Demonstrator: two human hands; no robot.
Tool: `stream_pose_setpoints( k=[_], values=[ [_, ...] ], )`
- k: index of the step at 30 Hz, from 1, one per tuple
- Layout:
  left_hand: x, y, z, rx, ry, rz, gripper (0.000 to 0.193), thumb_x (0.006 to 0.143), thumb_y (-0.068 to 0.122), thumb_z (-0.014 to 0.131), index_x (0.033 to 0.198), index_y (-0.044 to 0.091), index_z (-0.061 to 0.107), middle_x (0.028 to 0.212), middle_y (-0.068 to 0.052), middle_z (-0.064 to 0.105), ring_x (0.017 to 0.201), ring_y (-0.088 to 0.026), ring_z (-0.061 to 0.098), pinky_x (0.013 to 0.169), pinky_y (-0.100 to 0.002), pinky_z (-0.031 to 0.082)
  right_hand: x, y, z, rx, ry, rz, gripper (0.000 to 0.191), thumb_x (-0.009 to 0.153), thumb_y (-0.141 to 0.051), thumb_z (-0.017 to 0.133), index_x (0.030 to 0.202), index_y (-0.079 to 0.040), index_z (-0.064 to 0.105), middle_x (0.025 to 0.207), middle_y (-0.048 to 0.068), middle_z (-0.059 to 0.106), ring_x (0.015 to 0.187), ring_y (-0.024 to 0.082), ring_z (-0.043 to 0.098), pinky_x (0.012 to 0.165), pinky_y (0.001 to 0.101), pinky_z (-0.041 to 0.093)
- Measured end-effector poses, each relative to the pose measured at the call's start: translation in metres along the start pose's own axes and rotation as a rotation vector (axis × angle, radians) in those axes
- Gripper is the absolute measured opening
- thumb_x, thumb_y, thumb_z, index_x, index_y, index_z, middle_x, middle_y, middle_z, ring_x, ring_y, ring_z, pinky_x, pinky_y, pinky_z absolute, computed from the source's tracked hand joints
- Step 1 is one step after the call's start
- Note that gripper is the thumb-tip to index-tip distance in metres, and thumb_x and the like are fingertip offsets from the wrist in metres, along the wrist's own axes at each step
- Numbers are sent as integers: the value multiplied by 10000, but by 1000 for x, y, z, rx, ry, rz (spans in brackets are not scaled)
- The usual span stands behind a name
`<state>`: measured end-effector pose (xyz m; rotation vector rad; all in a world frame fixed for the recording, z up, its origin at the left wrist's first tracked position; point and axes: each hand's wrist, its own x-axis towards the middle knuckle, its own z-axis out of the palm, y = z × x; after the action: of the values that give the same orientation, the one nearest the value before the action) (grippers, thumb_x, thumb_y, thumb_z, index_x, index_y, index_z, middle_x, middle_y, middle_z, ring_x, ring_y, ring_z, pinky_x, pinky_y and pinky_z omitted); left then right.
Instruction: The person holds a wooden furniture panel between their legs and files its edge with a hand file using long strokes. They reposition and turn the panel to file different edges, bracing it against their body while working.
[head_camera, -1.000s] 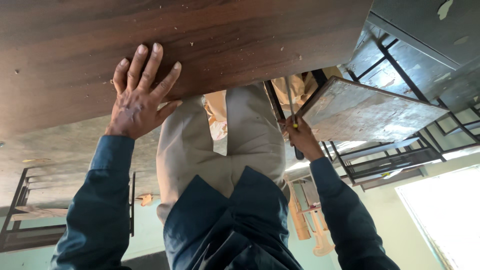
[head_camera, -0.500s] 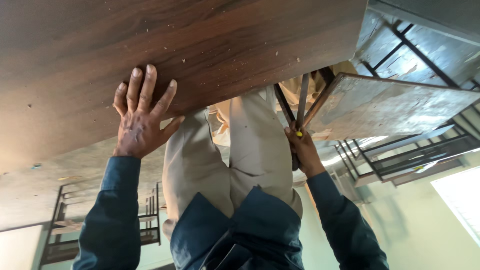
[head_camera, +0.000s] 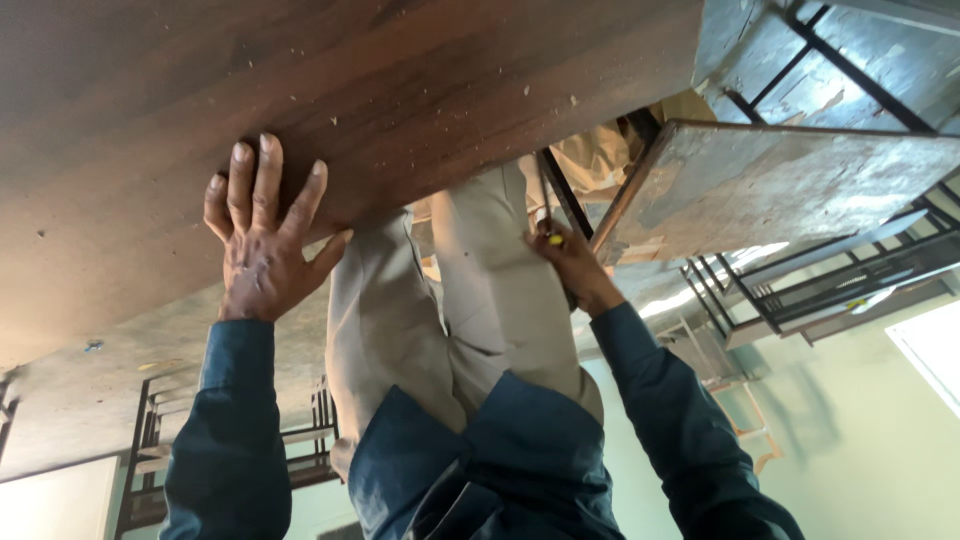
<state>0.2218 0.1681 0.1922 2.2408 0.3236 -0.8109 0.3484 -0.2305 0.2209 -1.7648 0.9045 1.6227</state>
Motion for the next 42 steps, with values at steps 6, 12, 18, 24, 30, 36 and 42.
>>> stream_pose_setpoints(
  k=[6, 12, 18, 24, 30, 36, 42],
  values=[
    [0, -3, 1, -9, 26, 7, 836, 865, 507, 851, 1599, 256, 538, 1762, -191, 197, 1623, -398, 108, 1284, -591, 75, 4, 17, -3, 347, -11, -132, 192, 1000, -154, 675, 999, -145, 483, 887, -30, 509, 781, 50, 508, 641, 231, 458],
    [5, 0, 4, 42, 107, 28, 830, 858, 579, 851, 1571, 266, 562, 1750, -165, 212, 1612, -369, 135, 1280, -568, 97, 23, 45, -4, 86, -73, -148, 108, 992, -102, 662, 1009, -97, 556, 898, -32, 520, 790, 54, 493, 653, 244, 447],
    [5, 1, 4, 46, 126, 44, 813, 844, 577, 840, 1549, 275, 570, 1737, -139, 233, 1600, -350, 177, 1265, -565, 123, 41, 80, -7, -231, 122, -452, 186, 978, -181, 624, 1124, -79, 571, 873, -13, 571, 755, 95, 515, 644, 266, 452],
    [2, -1, 3, -65, 137, 22, 850, 799, 595, 822, 1538, 279, 546, 1712, -124, 243, 1580, -336, 187, 1259, -565, 132, 30, 69, -7, 92, 216, -187, 486, 1119, -484, 518, 1086, -1, 566, 810, 34, 517, 679, 104, 463, 587, 269, 399],
    [0, -2, 3, 15, 182, 54, 775, 898, 573, 805, 1577, 311, 536, 1738, -107, 244, 1598, -317, 189, 1278, -550, 143, -34, 2, -31, -413, 310, -190, 550, 1053, -437, 496, 1468, -76, 477, 886, 118, 622, 667, 202, 547, 579, 369, 437],
    [2, -5, -5, -76, 141, 59, 807, 886, 589, 765, 1593, 314, 491, 1738, -87, 236, 1596, -302, 192, 1268, -549, 149, -95, -37, -57, -1032, 124, -539, 621, 1031, -263, 576, 1591, -82, 379, 1062, 258, 676, 872, 377, 679, 725, 468, 547],
    [8, -6, -10, -66, 153, 46, 851, 840, 587, 734, 1590, 341, 414, 1716, -50, 210, 1575, -258, 179, 1251, -510, 153, -90, -16, -63, -722, 134, 24, 362, 1003, -348, 618, 1226, -63, 631, 739, 121, 575, 555, 194, 544, 515, 368, 466]
  ],
)
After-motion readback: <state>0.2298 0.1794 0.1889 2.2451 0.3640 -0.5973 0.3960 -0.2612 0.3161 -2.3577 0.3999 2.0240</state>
